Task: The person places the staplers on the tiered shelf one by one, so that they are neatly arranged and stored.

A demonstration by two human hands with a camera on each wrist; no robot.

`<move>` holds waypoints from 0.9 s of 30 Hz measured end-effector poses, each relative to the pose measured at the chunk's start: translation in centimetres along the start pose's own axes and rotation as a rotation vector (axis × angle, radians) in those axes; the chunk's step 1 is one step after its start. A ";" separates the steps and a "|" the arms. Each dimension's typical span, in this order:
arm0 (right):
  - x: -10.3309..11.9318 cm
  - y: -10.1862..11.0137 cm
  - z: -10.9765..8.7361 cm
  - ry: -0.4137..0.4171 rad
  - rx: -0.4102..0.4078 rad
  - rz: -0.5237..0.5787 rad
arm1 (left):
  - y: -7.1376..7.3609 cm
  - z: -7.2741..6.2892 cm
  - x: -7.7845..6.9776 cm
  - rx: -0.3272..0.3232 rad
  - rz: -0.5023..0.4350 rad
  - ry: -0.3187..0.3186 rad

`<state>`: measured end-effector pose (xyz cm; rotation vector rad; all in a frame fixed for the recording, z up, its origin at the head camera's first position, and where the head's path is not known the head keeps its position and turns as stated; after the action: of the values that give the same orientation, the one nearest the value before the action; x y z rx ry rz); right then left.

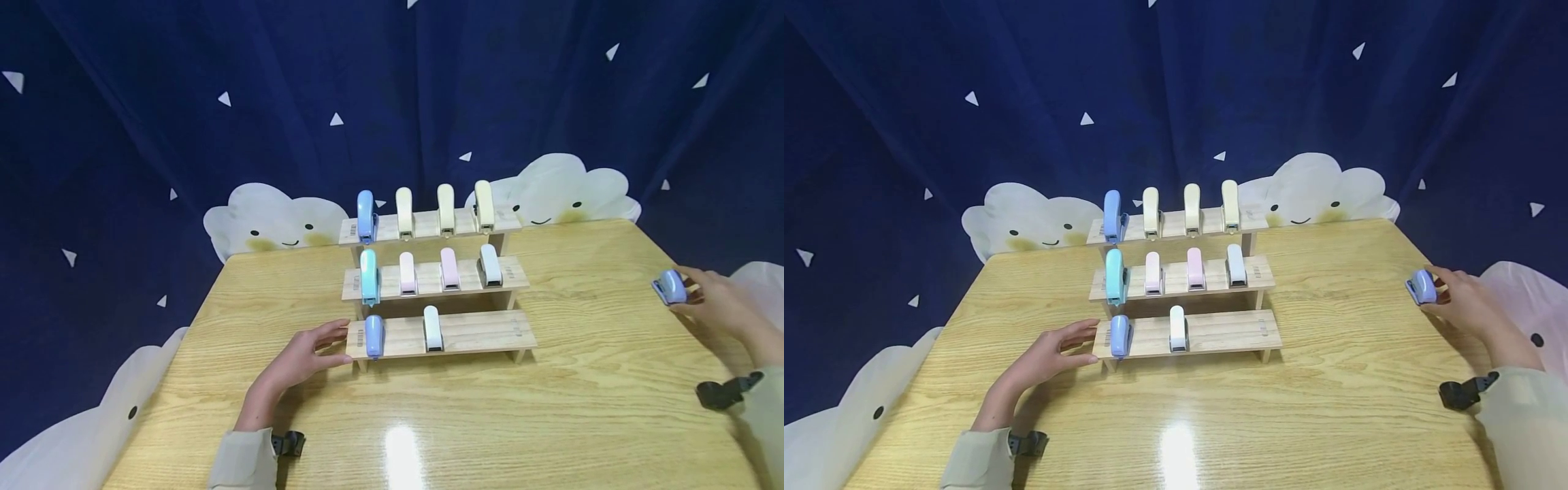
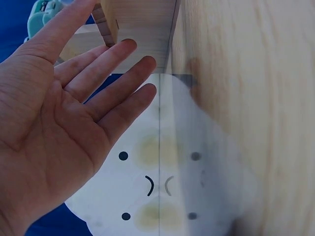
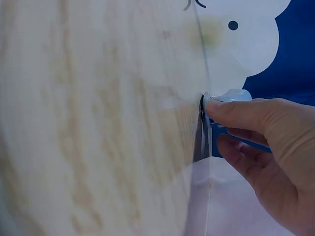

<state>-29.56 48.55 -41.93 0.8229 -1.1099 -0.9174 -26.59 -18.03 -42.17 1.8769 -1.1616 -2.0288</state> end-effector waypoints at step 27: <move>4.7 1.2 0.5 -0.026 -0.179 0.043 | -0.1 0.0 0.2 0.004 -0.016 -0.001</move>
<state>-28.91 44.68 -38.99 0.6395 -1.0469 -0.9783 -26.55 -18.03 -42.39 1.8933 -1.1553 -2.0370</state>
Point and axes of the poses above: each hand's wrist, its own z-axis towards the middle knuckle, its own y-axis out of the back of the hand, x = y × z, the point moved 8 cm from there along z, towards the middle knuckle
